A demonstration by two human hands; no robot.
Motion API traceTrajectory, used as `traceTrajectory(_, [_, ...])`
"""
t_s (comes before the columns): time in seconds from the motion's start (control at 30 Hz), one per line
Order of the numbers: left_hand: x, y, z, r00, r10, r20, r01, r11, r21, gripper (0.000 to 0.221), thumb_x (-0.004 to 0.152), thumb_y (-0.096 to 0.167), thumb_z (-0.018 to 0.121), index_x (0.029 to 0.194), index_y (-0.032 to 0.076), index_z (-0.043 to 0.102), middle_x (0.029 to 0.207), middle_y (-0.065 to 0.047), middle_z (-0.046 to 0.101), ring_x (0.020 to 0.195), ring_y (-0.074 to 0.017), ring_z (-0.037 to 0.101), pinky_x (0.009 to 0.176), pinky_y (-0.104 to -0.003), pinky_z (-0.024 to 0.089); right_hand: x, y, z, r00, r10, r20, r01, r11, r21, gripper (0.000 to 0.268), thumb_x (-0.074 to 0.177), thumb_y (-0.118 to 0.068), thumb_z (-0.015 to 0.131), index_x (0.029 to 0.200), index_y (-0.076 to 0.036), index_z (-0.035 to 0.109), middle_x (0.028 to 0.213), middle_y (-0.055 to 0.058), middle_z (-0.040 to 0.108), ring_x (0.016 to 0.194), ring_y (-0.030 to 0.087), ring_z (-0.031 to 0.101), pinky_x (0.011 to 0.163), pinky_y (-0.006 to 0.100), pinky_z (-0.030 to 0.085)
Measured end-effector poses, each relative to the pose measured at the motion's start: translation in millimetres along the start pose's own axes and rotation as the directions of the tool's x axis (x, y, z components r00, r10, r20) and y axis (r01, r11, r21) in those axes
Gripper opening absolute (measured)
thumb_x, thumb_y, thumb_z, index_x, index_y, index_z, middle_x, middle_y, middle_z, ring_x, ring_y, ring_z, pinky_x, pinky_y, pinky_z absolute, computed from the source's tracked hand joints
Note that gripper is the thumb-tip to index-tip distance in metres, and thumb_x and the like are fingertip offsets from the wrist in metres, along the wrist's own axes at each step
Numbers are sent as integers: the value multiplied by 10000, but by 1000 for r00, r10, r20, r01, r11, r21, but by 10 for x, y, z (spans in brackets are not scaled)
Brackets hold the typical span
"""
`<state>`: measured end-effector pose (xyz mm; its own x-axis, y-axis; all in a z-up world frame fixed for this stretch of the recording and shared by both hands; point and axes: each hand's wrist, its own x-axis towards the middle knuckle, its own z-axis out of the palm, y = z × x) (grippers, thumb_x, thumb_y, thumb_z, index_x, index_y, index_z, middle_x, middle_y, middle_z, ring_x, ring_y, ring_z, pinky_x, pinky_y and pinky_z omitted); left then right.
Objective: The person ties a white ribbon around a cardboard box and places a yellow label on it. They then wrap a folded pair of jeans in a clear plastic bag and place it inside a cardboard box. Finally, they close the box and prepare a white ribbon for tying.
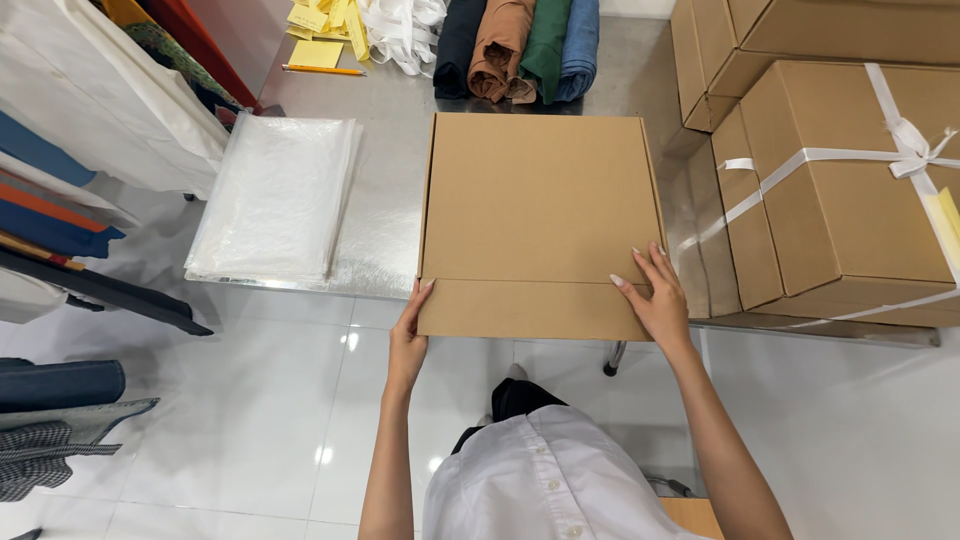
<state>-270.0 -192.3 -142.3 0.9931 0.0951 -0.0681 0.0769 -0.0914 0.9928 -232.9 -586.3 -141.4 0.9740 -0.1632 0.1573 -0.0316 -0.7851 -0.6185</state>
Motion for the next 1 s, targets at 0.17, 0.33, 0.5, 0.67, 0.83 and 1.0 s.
traceTrajectory(0.17, [65, -96, -7, 1000, 21, -20, -20, 999, 50, 710, 905, -239, 408, 1451, 183, 575, 1614, -142, 395, 1451, -340, 396, 1146, -425, 433, 6, 41, -23, 999, -26, 22, 25, 1000, 17, 638, 906, -466, 725, 1428, -124, 589, 1603, 173, 419, 1472, 399, 364, 1193, 532, 312])
traceTrajectory(0.33, [59, -83, -14, 999, 33, -31, -30, 996, 80, 703, 919, -227, 417, 1465, 192, 559, 1606, -136, 410, 1446, -342, 405, 1145, -427, 433, 4, 29, -10, 999, -40, 10, 40, 999, 29, 631, 894, -430, 747, 1417, -109, 598, 1585, 197, 436, 1456, 420, 379, 1198, 532, 307])
traceTrajectory(0.5, [26, -3, -2, 999, 10, -36, -6, 992, 127, 789, 883, -246, 383, 1495, 231, 527, 1590, -127, 434, 1453, -332, 394, 1172, -432, 406, 1, 26, -8, 1000, -29, 9, 28, 999, 36, 626, 890, -409, 757, 1423, -121, 599, 1586, 184, 437, 1455, 405, 385, 1198, 517, 310])
traceTrajectory(0.67, [6, 67, 16, 999, -8, -48, 14, 992, 129, 812, 873, -246, 373, 1501, 248, 518, 1591, -114, 437, 1455, -322, 397, 1178, -430, 400, -8, -20, -21, 1000, -14, 12, 13, 999, 45, 632, 892, -420, 755, 1424, -118, 598, 1587, 184, 435, 1459, 401, 381, 1197, 518, 309])
traceTrajectory(0.83, [-21, 10, 27, 997, -42, -69, 49, 994, 103, 801, 889, -232, 368, 1503, 262, 512, 1575, -106, 461, 1441, -320, 422, 1175, -432, 415, -7, -16, -21, 1000, -13, 18, 12, 999, 53, 646, 890, -434, 754, 1431, -121, 594, 1589, 189, 431, 1461, 407, 375, 1197, 524, 302])
traceTrajectory(1.0, [-9, -90, 43, 996, -28, -87, 33, 998, 58, 779, 897, -211, 386, 1502, 263, 517, 1564, -107, 477, 1442, -309, 413, 1168, -418, 418, 0, 0, -2, 1000, -15, 13, 15, 999, 43, 636, 891, -439, 749, 1420, -118, 601, 1593, 176, 431, 1465, 402, 373, 1197, 523, 309])
